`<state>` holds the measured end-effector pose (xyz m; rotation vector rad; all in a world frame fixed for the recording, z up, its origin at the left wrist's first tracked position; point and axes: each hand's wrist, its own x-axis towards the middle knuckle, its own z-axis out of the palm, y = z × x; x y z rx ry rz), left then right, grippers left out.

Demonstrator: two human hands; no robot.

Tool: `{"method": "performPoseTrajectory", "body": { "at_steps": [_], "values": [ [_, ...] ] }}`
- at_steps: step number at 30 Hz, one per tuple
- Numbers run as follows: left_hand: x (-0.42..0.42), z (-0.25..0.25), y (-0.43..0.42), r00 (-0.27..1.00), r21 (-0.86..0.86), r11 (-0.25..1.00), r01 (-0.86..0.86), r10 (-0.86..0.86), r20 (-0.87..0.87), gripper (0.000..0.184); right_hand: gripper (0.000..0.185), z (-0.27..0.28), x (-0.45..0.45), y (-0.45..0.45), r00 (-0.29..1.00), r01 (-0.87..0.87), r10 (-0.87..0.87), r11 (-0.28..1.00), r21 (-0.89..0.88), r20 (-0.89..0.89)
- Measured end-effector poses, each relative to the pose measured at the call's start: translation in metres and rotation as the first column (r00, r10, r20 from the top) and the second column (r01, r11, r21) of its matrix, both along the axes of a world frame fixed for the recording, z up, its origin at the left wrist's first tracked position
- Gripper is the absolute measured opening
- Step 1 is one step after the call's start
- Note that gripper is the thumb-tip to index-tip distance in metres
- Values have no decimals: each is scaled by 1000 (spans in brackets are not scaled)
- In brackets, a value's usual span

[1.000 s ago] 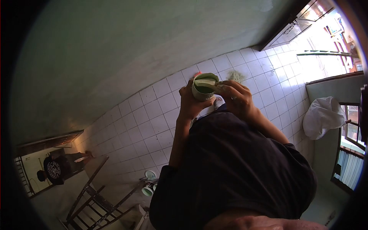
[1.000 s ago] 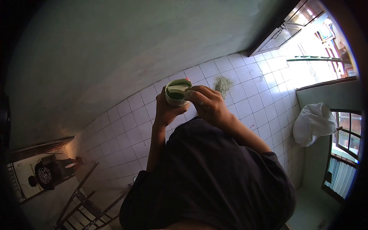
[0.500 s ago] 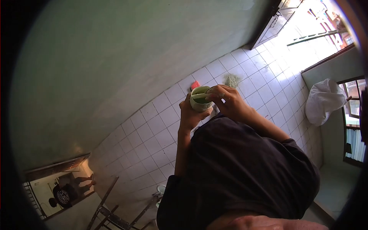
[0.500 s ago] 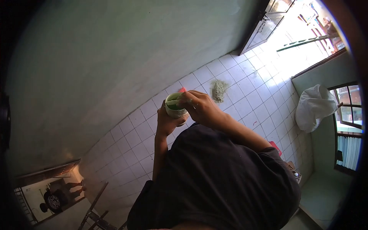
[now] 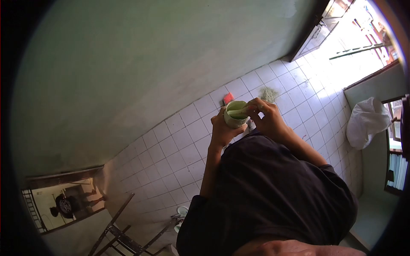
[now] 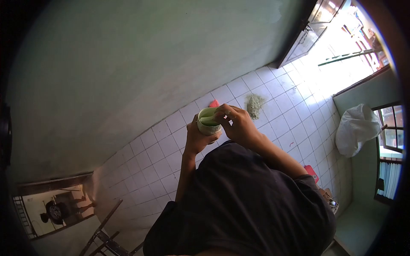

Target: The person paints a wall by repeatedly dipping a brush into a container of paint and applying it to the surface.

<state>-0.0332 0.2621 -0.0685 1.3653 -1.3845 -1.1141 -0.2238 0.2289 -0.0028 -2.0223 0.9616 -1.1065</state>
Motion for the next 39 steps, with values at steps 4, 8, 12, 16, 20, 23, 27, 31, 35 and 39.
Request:
{"method": "performPoseTrajectory", "body": {
  "at_steps": [4,8,12,16,20,23,27,31,35,39],
  "values": [
    [7,-9,10,999,0,1000,-31,31,-16,74,12,3,7,5,1000,-12,13,999,53,-24],
    [16,-13,18,996,-134,991,-23,34,84,75,13,0,16,11,1000,-18,18,1000,-6,-22],
    [23,-17,26,998,-69,996,-56,59,38,76,14,2,27,12,999,0,-2,998,-61,-34],
    [32,-21,34,991,-47,995,-93,97,87,77,13,2,36,13,999,47,-49,993,108,15],
    [40,-24,43,969,-77,991,-108,122,216,82,15,-14,31,4,985,29,-92,919,392,144],
    [43,-27,48,951,-91,988,-127,147,272,84,16,-16,31,7,980,-12,-79,894,448,183],
    [45,-30,47,954,-77,991,-113,130,270,85,17,-9,33,11,996,-94,93,987,129,13],
    [43,-35,44,960,-96,989,-109,130,247,84,19,-8,38,19,987,-64,49,994,-94,-152],
    [38,-34,42,970,-89,992,-90,107,218,84,18,-9,30,22,990,-23,27,999,31,-137],
    [28,-41,42,971,-73,995,-64,79,224,84,17,-15,22,30,992,80,-65,987,140,-110]
  ]
}}
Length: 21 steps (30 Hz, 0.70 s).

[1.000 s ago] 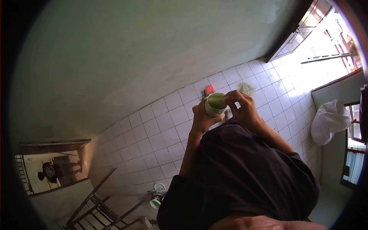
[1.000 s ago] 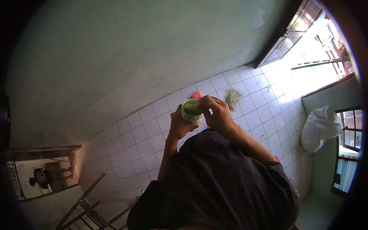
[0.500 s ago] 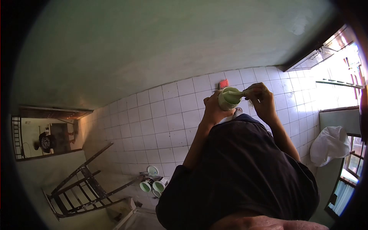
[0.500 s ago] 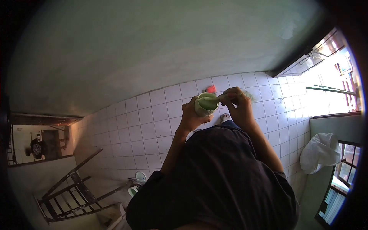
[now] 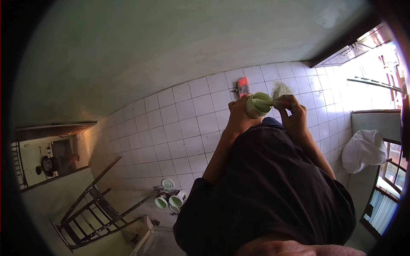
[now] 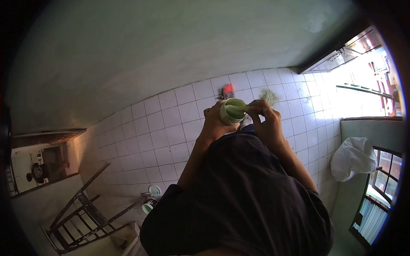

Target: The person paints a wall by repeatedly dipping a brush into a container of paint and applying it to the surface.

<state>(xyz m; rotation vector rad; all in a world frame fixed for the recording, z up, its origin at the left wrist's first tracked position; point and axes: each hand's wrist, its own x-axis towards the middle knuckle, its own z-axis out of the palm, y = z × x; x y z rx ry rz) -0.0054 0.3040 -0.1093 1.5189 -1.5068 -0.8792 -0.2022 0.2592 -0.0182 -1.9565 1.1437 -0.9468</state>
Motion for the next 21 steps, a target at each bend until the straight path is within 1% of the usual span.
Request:
{"method": "performPoseTrajectory", "body": {
  "at_steps": [2,4,5,7,8,9,10,11,13,14,16,17,19,20,21],
  "values": [
    [-4,-6,-1,1000,1,1000,16,-16,-22,85,16,-1,-4,1,1000,22,-22,1000,13,-6],
    [-8,-12,-3,998,1,999,39,-38,-40,85,17,-5,-10,1,994,80,-92,982,172,62],
    [-9,-12,-6,998,36,998,43,-42,-36,86,17,-8,-14,-1,993,94,-106,980,174,59],
    [-13,-13,-11,998,71,995,64,-61,-35,87,17,-16,-26,-9,932,79,-216,904,420,291],
    [-15,-11,-14,998,61,996,70,-70,-1,87,17,-20,-32,-11,929,93,-230,903,420,289],
    [-17,-10,-17,997,51,996,73,-75,33,87,17,-24,-39,-13,907,39,-217,897,440,361],
    [-21,-10,-20,996,53,995,83,-84,32,87,17,-26,-46,-16,879,-18,-203,890,455,432],
    [-24,-10,-23,995,35,995,89,-91,46,86,17,-27,-53,-19,877,-12,-211,888,459,431],
    [-32,-11,-29,992,28,994,103,-105,65,85,15,-31,-64,-22,919,-27,-156,891,454,361],
    [-37,-12,-33,994,15,995,98,-99,54,85,15,-28,-67,-25,916,-22,-167,887,461,365],
    [-47,-14,-45,994,6,995,101,-102,46,84,15,-18,-72,-36,939,-26,-171,828,560,298],
    [-49,-10,-52,992,22,993,116,-116,41,85,15,-23,-75,-41,937,-20,-181,826,564,299],
    [-59,-9,-71,989,39,990,139,-140,38,86,14,-41,-86,-60,878,16,-237,882,471,415],
    [-64,-10,-83,988,37,988,148,-149,27,85,14,-45,-91,-69,876,21,-244,882,471,417],
    [-70,-12,-95,988,36,987,156,-157,16,85,14,-47,-96,-80,857,23,-241,901,433,456]
  ]
}}
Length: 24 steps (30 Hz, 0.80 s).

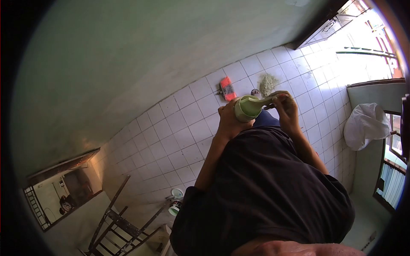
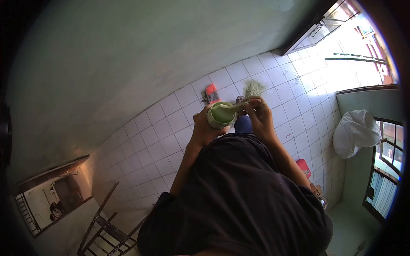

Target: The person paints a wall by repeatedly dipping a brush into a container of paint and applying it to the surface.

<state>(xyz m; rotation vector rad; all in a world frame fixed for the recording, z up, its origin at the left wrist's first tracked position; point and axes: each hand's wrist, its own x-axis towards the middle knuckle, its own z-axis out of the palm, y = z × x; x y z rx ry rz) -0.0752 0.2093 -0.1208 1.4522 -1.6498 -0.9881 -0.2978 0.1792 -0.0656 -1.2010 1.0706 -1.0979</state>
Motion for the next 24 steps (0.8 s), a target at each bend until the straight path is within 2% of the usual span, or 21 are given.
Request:
{"method": "performPoseTrajectory", "body": {
  "at_steps": [1,2,3,5,6,7,9,11,12,13,15,17,18,19,20,21,23,24],
  "values": [
    [-5,-1,-11,1000,-1,1000,8,-8,3,85,14,-2,-4,-11,999,20,-19,999,-45,34],
    [-12,1,-24,998,-30,1000,9,-7,62,84,14,-3,-11,-22,999,-25,22,992,-121,-28],
    [-19,3,-38,993,-63,998,15,-7,119,83,16,-7,-16,-34,1000,-30,29,989,-146,-7],
    [-35,9,-72,997,-16,998,58,-57,60,83,15,-3,-29,-66,986,-58,17,968,-242,-169],
    [-45,14,-89,997,7,999,33,-33,64,84,11,-16,-34,-84,990,37,-71,965,-261,-124],
    [-55,17,-106,998,33,999,7,-9,70,85,11,-18,-44,-100,988,59,-93,962,-266,-120],
    [-75,14,-144,999,-4,999,34,-34,22,85,9,-11,-56,-134,967,112,-173,948,-297,-186],
    [-93,12,-174,1000,174,985,-18,21,-17,82,9,-15,-72,-167,973,144,-185,954,-262,-141],
    [-101,11,-187,996,117,993,-34,24,85,79,9,-13,-81,-182,981,154,-173,969,-193,-87],
    [-108,11,-200,996,118,993,-16,6,89,79,9,-10,-90,-196,986,157,-162,979,-129,-30],
    [-124,20,-223,993,166,986,3,17,-117,77,10,-9,-105,-220,985,172,-172,980,-95,4],
    [-136,28,-240,994,170,985,-8,26,-103,75,8,-13,-117,-238,995,100,-97,955,-280,24],
    [-141,28,-246,995,176,984,-34,51,-89,74,8,-1,-125,-246,994,106,-103,956,-273,25],
    [-145,25,-251,995,181,983,-32,48,-86,74,7,15,-137,-254,982,-83,25,946,-313,-187],
    [-148,20,-255,987,194,980,-44,73,-143,72,8,28,-146,-262,909,-275,140,910,-311,-393],
    [-149,17,-258,976,209,976,-55,97,-195,71,8,30,-151,-268,912,-270,140,913,-307,-385],
    [-152,17,-262,976,237,970,-53,101,-195,70,10,34,-159,-274,883,-374,237,878,-301,-405],
    [-153,16,-267,971,246,968,-60,113,-210,69,11,49,-164,-278,822,-447,292,863,-235,-489]
  ]
}}
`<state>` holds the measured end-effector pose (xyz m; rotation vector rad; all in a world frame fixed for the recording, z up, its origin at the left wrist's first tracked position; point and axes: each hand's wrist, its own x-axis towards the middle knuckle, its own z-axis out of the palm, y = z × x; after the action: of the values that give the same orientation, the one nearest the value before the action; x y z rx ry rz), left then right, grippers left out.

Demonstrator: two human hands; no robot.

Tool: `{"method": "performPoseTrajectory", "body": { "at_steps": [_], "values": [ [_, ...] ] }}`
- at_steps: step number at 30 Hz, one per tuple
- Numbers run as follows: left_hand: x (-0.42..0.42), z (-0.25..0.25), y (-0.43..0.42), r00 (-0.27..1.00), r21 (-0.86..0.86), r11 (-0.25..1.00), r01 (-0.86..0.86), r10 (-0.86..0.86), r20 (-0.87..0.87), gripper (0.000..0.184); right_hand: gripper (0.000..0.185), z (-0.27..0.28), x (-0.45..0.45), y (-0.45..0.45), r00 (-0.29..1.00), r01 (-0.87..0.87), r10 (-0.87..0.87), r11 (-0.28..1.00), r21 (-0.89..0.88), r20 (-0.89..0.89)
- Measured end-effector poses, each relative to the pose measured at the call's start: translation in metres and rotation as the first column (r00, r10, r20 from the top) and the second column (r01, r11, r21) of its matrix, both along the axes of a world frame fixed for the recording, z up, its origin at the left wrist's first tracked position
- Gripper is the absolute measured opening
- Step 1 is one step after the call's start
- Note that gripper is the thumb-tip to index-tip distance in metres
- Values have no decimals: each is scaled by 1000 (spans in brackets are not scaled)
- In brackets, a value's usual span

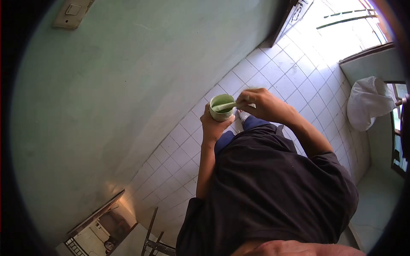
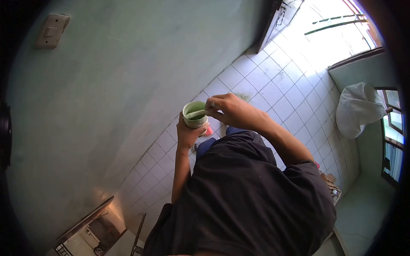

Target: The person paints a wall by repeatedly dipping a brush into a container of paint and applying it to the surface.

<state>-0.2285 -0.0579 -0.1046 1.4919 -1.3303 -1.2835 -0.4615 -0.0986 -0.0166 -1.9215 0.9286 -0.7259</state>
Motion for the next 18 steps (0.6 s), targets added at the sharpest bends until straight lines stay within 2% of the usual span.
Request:
{"method": "performPoseTrajectory", "body": {
  "at_steps": [1,3,4,7,10,12,15,17,18],
  "values": [
    [-2,-4,-9,1000,-7,1000,-6,6,0,69,11,1,-3,-5,1000,-6,6,1000,-7,0],
    [0,-20,-12,987,-178,981,74,-46,155,70,12,-3,-5,-3,943,-76,25,987,-141,-331],
    [1,-33,-14,987,-202,977,70,-39,154,73,12,-8,-6,-2,889,-114,41,984,-134,-456],
    [-5,-27,-22,973,-264,957,120,-60,223,63,16,-27,2,-3,851,-71,-44,977,-199,-523],
    [-4,-35,-28,975,-277,954,114,-54,215,69,13,-31,5,-14,816,-39,-91,976,-212,-571],
    [-4,-32,-29,973,-268,959,96,-34,226,70,12,-30,4,-24,823,-42,-82,978,-204,-562],
    [-5,-37,-26,988,-175,982,68,-42,146,73,10,-31,6,-34,840,-48,-70,978,-203,-539],
    [-4,-44,-23,979,-180,981,67,-30,202,78,8,-26,11,-35,742,-87,-38,985,-152,-669],
    [-4,-43,-23,979,-182,982,59,-21,204,78,8,-28,12,-35,743,-95,-32,983,-154,-668]
  ]
}}
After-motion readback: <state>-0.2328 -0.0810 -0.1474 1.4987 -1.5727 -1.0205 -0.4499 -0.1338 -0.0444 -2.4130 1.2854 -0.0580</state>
